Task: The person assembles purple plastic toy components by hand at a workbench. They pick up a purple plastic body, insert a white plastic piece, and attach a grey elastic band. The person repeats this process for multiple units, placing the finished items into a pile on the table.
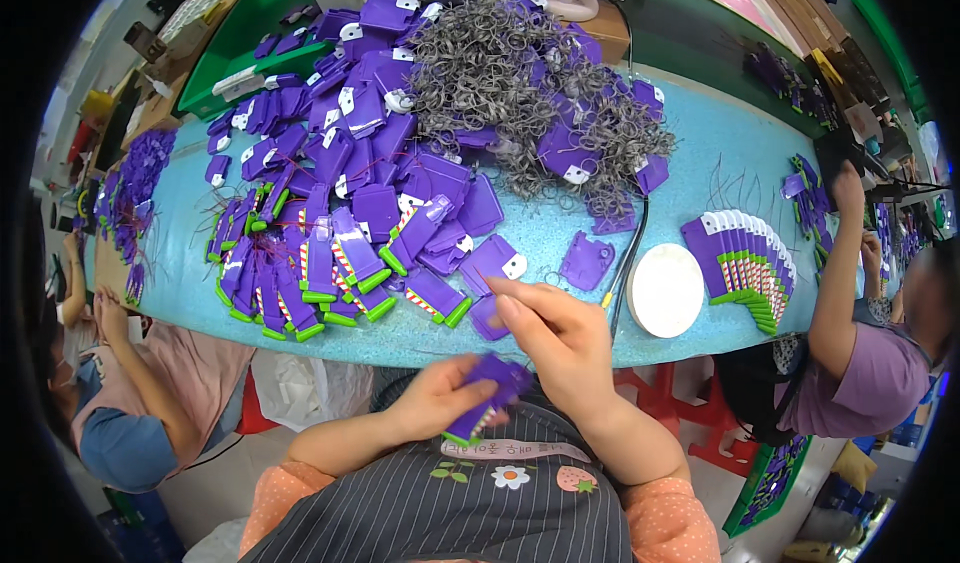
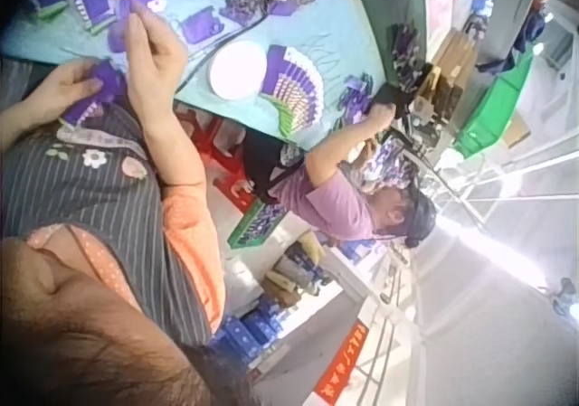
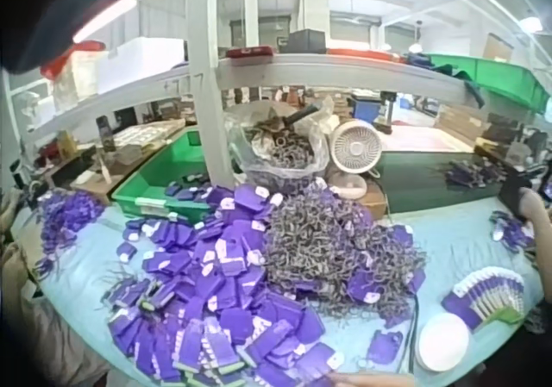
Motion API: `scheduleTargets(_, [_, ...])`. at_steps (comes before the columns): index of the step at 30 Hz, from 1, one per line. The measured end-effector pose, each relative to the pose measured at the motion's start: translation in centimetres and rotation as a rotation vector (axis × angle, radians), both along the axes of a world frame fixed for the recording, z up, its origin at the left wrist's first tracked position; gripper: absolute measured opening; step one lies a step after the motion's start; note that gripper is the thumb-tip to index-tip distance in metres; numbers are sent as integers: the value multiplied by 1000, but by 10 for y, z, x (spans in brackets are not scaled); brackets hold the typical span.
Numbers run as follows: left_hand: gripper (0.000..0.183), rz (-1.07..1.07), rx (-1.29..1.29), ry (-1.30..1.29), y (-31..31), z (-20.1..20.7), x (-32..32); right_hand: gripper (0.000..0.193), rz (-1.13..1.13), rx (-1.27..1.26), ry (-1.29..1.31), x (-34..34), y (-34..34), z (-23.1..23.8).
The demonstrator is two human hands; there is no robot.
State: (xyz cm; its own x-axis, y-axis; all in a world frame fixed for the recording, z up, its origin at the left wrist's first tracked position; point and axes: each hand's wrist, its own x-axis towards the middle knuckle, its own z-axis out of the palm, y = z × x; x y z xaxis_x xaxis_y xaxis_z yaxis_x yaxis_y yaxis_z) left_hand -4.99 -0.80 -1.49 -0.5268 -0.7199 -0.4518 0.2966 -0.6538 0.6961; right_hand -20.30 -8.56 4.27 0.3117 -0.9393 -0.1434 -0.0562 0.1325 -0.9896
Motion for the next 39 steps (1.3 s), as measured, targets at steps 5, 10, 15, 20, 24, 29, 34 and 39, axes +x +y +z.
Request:
scheduleTargets(5, [30, 434, -123, 117, 4, 8, 11, 14, 18, -506, 311, -14, 25, 4])
scheduleTargets(10, [29, 431, -310, 6, 8, 25, -5, 19, -8, -872, 446, -14, 29, -7])
scheduleTargets(15, [29, 405, -376, -21, 16, 25, -20, 21, -28, -933, 452, -23, 28, -18])
scheduleTargets(20, [27, 337, -382, -79, 15, 24, -22, 17, 34, -816, 486, -33, 30, -12])
scheduleTargets(24, [26, 308, -504, -272, 15, 20, -20, 16, -2, -798, 482, -32, 32, -10])
scheduleTargets(29, [26, 213, -794, -633, 9, 30, -14, 13, 23, -642, 463, -26, 31, -3])
scheduleTargets(34, [28, 57, -1078, -694, 1, 30, -9, 10, 303, -334, 240, -31, 11, -5])
scheduleTargets(39, [28, 41, -406, -58, 5, 38, -10, 12, -206, -337, 124, -37, -24, -31])
